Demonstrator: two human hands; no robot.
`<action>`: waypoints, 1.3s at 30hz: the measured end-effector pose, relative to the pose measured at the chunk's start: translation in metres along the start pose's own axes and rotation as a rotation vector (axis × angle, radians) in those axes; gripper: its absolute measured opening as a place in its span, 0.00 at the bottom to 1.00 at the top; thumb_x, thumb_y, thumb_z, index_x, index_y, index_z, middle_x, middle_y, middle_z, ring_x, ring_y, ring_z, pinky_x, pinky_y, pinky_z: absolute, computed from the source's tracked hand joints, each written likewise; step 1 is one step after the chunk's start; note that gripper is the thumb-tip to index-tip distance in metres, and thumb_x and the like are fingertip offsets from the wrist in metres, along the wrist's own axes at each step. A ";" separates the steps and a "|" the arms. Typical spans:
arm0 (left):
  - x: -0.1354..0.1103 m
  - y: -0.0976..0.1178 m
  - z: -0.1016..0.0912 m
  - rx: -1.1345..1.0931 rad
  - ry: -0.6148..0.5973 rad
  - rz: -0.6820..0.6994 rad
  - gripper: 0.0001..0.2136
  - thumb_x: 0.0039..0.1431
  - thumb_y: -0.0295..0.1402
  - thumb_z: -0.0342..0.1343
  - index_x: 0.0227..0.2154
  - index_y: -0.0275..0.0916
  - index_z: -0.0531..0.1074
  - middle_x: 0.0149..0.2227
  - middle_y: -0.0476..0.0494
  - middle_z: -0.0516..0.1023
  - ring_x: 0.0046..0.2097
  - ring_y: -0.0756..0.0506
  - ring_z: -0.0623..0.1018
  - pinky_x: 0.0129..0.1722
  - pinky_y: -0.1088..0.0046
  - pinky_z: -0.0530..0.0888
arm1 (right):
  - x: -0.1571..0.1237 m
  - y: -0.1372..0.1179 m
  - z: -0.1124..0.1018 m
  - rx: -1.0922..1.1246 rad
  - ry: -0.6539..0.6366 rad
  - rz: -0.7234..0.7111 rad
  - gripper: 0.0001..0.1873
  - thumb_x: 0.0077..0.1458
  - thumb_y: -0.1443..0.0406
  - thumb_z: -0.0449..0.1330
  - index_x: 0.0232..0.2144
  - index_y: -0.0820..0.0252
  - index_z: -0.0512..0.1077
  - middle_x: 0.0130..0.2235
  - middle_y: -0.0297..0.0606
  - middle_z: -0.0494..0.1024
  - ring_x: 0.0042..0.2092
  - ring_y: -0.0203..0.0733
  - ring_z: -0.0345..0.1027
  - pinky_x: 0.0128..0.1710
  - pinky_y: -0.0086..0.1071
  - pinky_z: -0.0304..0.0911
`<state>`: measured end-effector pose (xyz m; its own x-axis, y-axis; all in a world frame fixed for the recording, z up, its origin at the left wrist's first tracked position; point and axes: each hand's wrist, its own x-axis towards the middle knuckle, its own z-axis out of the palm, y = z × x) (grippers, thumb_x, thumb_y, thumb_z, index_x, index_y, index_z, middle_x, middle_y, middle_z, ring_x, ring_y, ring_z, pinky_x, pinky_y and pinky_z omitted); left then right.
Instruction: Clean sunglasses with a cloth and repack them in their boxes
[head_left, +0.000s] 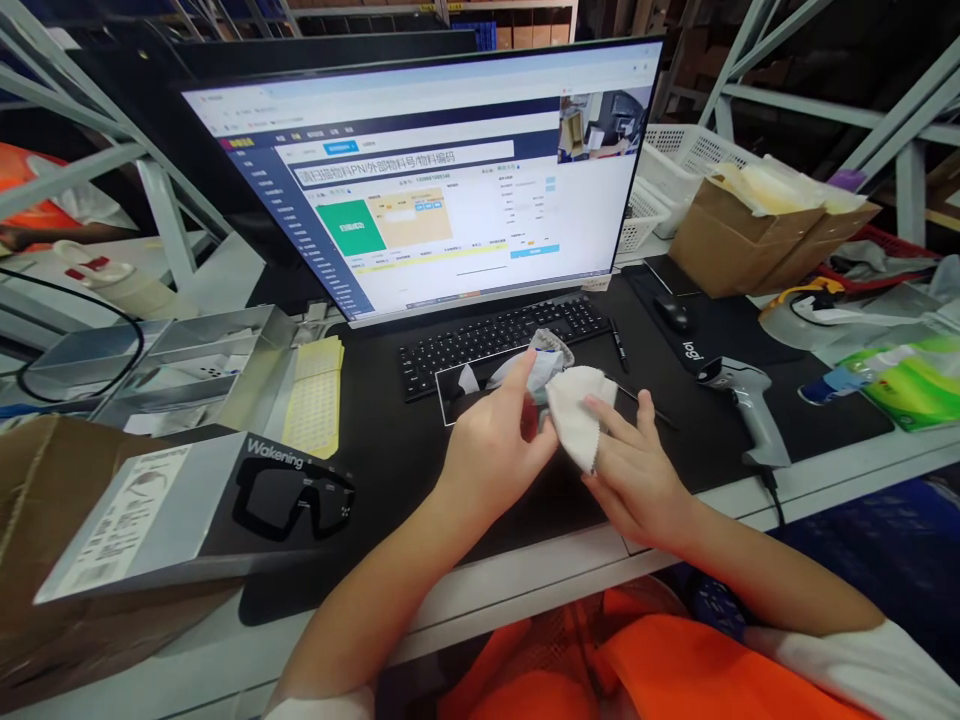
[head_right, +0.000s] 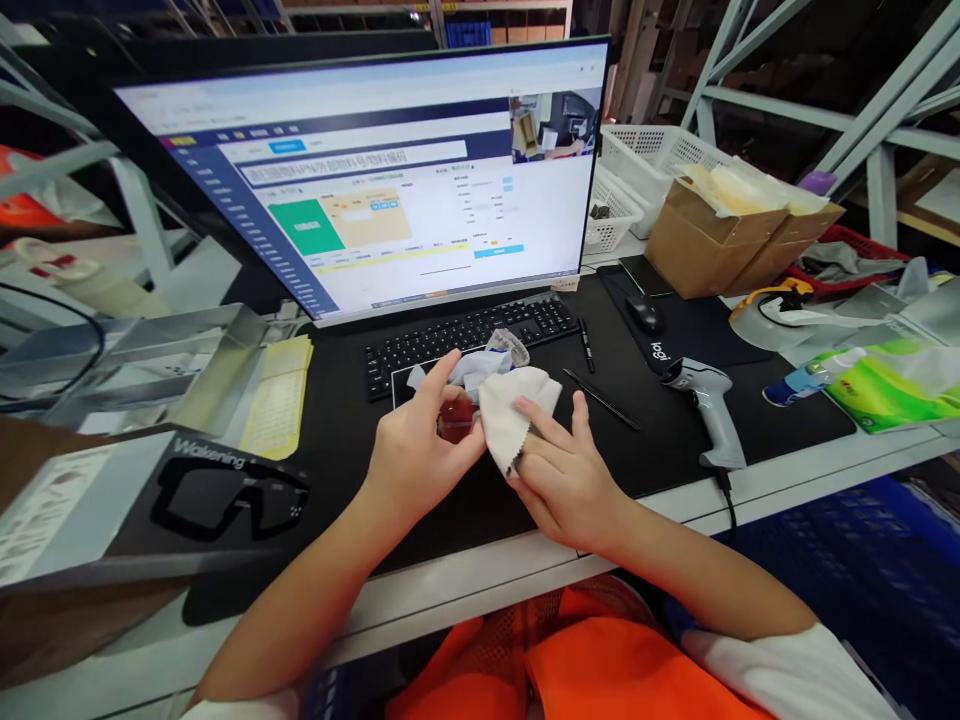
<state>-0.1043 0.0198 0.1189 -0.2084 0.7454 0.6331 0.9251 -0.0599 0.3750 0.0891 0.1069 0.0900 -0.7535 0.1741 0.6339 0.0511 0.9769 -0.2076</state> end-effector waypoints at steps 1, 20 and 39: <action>0.000 0.001 0.000 0.003 -0.003 -0.008 0.29 0.60 0.34 0.59 0.63 0.37 0.59 0.36 0.48 0.82 0.31 0.49 0.80 0.35 0.74 0.76 | 0.001 -0.003 0.002 -0.033 0.004 0.022 0.09 0.63 0.71 0.54 0.30 0.58 0.65 0.38 0.41 0.81 0.69 0.54 0.55 0.69 0.63 0.25; -0.004 0.003 -0.004 0.004 -0.066 -0.066 0.30 0.59 0.32 0.59 0.63 0.39 0.58 0.34 0.51 0.81 0.33 0.48 0.81 0.35 0.73 0.76 | 0.004 -0.024 0.004 -0.181 -0.032 0.092 0.10 0.64 0.71 0.54 0.29 0.58 0.63 0.38 0.40 0.82 0.67 0.57 0.59 0.66 0.68 0.24; -0.007 0.013 -0.016 -0.046 0.037 0.080 0.30 0.55 0.29 0.59 0.61 0.39 0.58 0.37 0.50 0.83 0.31 0.50 0.81 0.34 0.75 0.78 | -0.034 -0.010 -0.004 0.745 0.228 0.571 0.20 0.68 0.53 0.51 0.50 0.54 0.78 0.59 0.41 0.76 0.69 0.58 0.56 0.68 0.57 0.53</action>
<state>-0.0959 0.0035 0.1302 -0.1466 0.7121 0.6866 0.9237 -0.1499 0.3526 0.1164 0.0916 0.0738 -0.5943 0.6954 0.4040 -0.1178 0.4217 -0.8991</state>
